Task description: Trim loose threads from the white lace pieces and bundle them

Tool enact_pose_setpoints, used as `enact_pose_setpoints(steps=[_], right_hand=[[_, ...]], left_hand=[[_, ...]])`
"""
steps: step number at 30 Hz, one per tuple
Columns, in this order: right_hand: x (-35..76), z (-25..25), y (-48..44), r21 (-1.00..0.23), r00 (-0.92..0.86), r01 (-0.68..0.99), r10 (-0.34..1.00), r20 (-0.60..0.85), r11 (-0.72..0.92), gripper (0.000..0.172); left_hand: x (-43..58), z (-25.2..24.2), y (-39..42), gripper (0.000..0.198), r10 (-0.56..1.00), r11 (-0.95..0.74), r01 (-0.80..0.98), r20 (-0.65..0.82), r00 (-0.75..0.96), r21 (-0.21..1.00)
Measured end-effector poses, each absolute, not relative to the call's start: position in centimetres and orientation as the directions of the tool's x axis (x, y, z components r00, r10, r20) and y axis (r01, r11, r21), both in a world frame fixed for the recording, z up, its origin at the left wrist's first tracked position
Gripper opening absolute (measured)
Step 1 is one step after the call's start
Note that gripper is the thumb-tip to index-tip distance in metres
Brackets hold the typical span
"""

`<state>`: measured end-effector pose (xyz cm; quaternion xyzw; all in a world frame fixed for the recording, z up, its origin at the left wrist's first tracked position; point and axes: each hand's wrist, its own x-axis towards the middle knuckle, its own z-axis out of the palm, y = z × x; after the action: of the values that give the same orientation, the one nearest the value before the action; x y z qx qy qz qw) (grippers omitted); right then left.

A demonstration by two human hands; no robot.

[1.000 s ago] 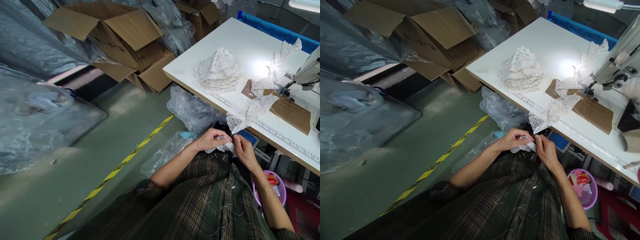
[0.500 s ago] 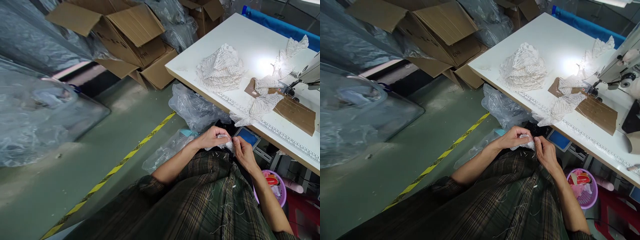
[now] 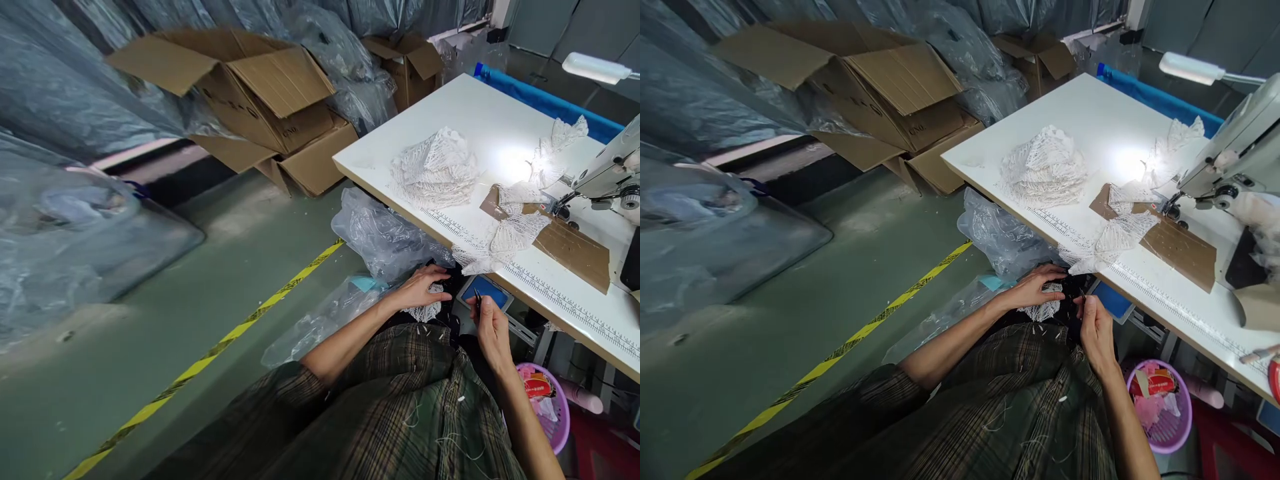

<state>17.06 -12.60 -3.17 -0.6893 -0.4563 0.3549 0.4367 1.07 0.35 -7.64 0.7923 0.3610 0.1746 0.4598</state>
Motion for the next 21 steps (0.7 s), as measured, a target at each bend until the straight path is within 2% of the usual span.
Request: enact_pose_setpoints(steps=[2,4,6,8,10,13,15,17,19,21], right_hand=[[17.3,-2.7,-12.7,-0.925,0.356,0.329,0.932,-0.063,-0.188,0.061],[17.4,-1.7,-12.7,-0.927,0.365,0.344,0.931,-0.018,-0.152,0.059],[17.3,-0.6,-12.4,-0.918,0.356,0.387,0.932,0.063,-0.086,0.055],[17.0,0.4,-12.0,-0.894,0.364,0.446,0.92,0.146,-0.035,0.047],[16.5,0.9,-11.7,-0.874,0.417,0.484,0.89,0.184,-0.047,0.04],[16.0,0.8,-11.9,-0.862,0.527,0.484,0.837,0.147,-0.153,0.038],[15.8,0.3,-12.4,-0.855,0.557,0.474,0.824,0.105,-0.212,0.036],[15.8,0.0,-13.2,-0.861,0.526,0.462,0.847,0.074,-0.211,0.032],[15.7,-0.1,-14.0,-0.883,0.438,0.446,0.896,0.072,-0.146,0.028],[15.6,-0.1,-14.6,-0.901,0.335,0.429,0.937,0.1,-0.057,0.023]], left_hand=[[1.8,-6.4,0.1,0.042,0.772,-0.3,0.307,0.041,0.634,0.903],[2.6,-4.7,-0.3,0.043,0.818,-0.257,0.245,0.076,0.571,0.935],[3.3,-2.9,-0.8,0.039,0.858,-0.239,0.238,0.09,0.506,0.942],[3.7,-1.6,-1.5,0.034,0.857,-0.293,0.239,0.143,0.495,0.926],[3.7,-1.0,-2.3,0.029,0.795,-0.43,0.232,0.244,0.555,0.873],[3.0,-1.3,-3.8,0.025,0.607,-0.659,0.193,0.362,0.707,0.727],[2.1,-1.6,-4.6,0.026,0.484,-0.748,0.148,0.379,0.789,0.646],[1.2,-1.7,-5.0,0.025,0.398,-0.773,0.083,0.379,0.835,0.629],[0.4,-1.5,-4.7,0.026,0.409,-0.748,0.042,0.411,0.815,0.663],[0.0,-1.1,-3.9,0.033,0.507,-0.701,0.051,0.448,0.737,0.711]])
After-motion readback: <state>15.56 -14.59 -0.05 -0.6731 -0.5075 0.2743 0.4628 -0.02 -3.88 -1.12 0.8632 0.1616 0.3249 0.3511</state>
